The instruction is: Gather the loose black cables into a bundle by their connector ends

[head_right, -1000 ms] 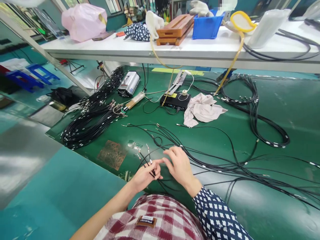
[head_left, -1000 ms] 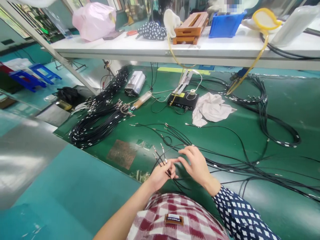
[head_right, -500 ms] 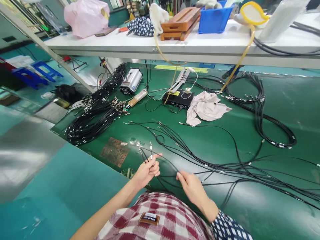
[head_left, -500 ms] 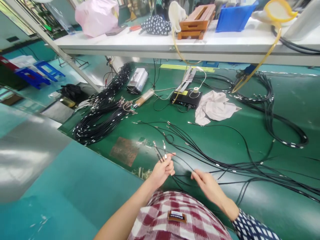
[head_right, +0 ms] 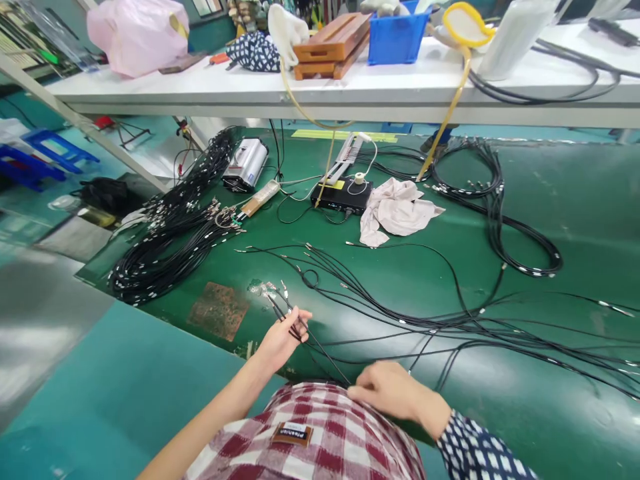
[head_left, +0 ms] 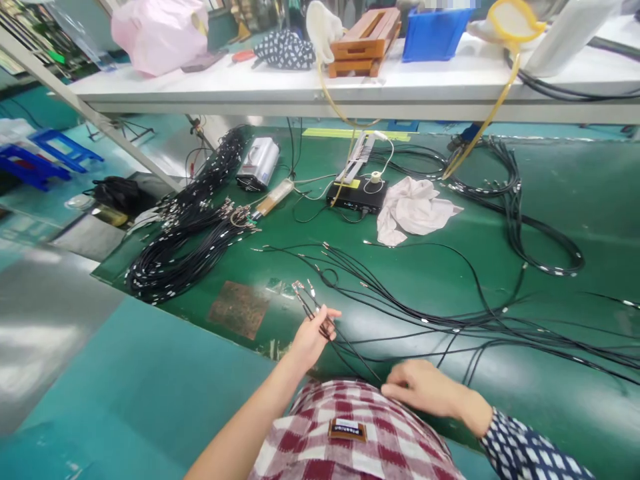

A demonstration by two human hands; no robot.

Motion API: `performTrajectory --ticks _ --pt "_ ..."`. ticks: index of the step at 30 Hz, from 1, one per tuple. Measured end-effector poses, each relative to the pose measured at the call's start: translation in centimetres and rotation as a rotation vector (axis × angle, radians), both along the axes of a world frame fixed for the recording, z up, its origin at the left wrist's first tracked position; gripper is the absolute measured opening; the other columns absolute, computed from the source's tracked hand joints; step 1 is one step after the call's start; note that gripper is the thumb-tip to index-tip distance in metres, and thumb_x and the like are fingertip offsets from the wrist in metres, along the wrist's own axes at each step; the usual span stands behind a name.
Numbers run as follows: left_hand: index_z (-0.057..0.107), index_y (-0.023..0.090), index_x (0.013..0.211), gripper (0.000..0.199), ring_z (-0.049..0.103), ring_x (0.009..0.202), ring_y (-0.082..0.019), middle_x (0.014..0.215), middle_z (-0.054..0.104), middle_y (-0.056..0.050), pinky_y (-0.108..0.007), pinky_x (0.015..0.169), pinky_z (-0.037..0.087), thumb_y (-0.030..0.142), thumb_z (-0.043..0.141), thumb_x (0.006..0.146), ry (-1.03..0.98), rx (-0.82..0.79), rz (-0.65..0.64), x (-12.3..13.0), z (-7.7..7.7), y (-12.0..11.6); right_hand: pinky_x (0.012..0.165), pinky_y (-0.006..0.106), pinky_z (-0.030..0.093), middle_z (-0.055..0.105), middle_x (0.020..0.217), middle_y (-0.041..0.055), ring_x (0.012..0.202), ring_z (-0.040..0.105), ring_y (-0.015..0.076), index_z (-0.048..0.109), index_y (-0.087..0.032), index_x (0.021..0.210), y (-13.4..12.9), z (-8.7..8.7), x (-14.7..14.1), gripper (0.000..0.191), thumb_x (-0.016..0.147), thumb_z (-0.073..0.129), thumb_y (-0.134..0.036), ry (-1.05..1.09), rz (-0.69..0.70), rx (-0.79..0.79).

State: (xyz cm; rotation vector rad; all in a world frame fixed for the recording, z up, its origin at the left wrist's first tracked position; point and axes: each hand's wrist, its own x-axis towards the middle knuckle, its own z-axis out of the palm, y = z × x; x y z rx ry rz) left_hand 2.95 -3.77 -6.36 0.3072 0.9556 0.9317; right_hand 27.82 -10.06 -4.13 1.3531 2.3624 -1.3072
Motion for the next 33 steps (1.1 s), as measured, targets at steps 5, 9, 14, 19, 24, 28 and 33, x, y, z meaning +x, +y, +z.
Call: performTrajectory --ticks 5,9,14,19,24,28,33 --pt "0.05 0.007 0.08 0.025 0.046 0.06 -0.01 0.061 0.038 -0.001 -0.032 0.071 0.042 0.032 0.054 0.082 -0.18 -0.055 0.079 -0.2 -0.6 -0.1 0.072 0.027 0.035 0.056 0.095 0.0007 0.084 0.049 0.0144 0.057 -0.022 0.099 7.2 -3.8 -1.8 0.037 0.082 0.043 -0.052 -0.012 -0.422 0.335" --pt "0.045 0.009 0.083 0.026 0.018 0.043 -0.004 0.054 0.01 0.004 -0.02 0.048 0.02 0.034 0.05 0.085 -0.203 -0.081 0.12 -0.4 -0.8 -0.5 0.078 0.033 0.034 0.054 0.094 0.0049 0.093 0.047 0.0206 0.057 -0.018 0.09 9.9 -8.0 -3.9 0.021 0.081 0.05 -0.035 -0.073 -0.532 0.5" --pt "0.047 0.006 0.105 0.033 0.012 0.042 -0.004 0.052 0.003 0.005 -0.021 0.047 0.011 0.033 0.05 0.086 -0.18 -0.054 0.132 -1.0 -1.5 -1.0 0.068 0.024 0.038 0.058 0.077 -0.0006 0.07 0.052 0.0098 0.048 -0.018 0.094 8.1 -6.1 -3.4 0.033 0.089 0.034 -0.048 0.214 -0.66 0.312" --pt "0.037 0.006 0.127 0.052 0.012 0.042 -0.004 0.051 0.006 0.005 -0.021 0.048 0.017 0.039 0.046 0.087 -0.235 -0.083 0.05 -0.9 -1.9 0.0 0.062 0.022 0.038 0.058 0.072 -0.0003 0.063 0.051 0.009 0.052 -0.021 0.111 1.7 -3.0 -0.3 0.036 0.088 0.038 -0.045 0.291 -0.471 0.065" --pt "0.046 0.007 0.116 0.045 0.011 0.042 -0.004 0.052 0.005 0.005 -0.021 0.048 0.019 0.039 0.05 0.085 -0.205 -0.043 -0.005 -0.4 -2.0 1.5 0.086 0.024 0.035 0.054 0.111 -0.0065 0.096 0.051 0.0083 0.044 -0.038 0.12 -4.8 -3.3 2.6 0.031 0.092 0.032 -0.039 0.126 -0.17 0.075" --pt "0.051 0.006 0.097 0.037 0.013 0.043 -0.004 0.053 0.003 0.005 -0.02 0.048 0.021 0.04 0.054 0.082 -0.145 -0.014 0.063 -0.5 -1.7 1.9 0.078 0.029 0.034 0.056 0.098 -0.0053 0.085 0.049 0.0101 0.039 -0.039 0.121 -6.8 -3.8 4.1 0.031 0.094 0.024 -0.037 0.02 -0.047 0.059" --pt "0.05 0.006 0.084 0.039 0.017 0.045 -0.003 0.055 0.012 0.004 -0.02 0.048 0.022 0.043 0.059 0.077 -0.12 -0.057 0.117 -0.7 -1.3 2.0 0.077 0.028 0.033 0.057 0.094 -0.0023 0.085 0.05 0.0122 0.05 -0.033 0.11 -6.2 -3.7 4.5 0.031 0.093 0.025 -0.038 0.013 -0.083 0.01"
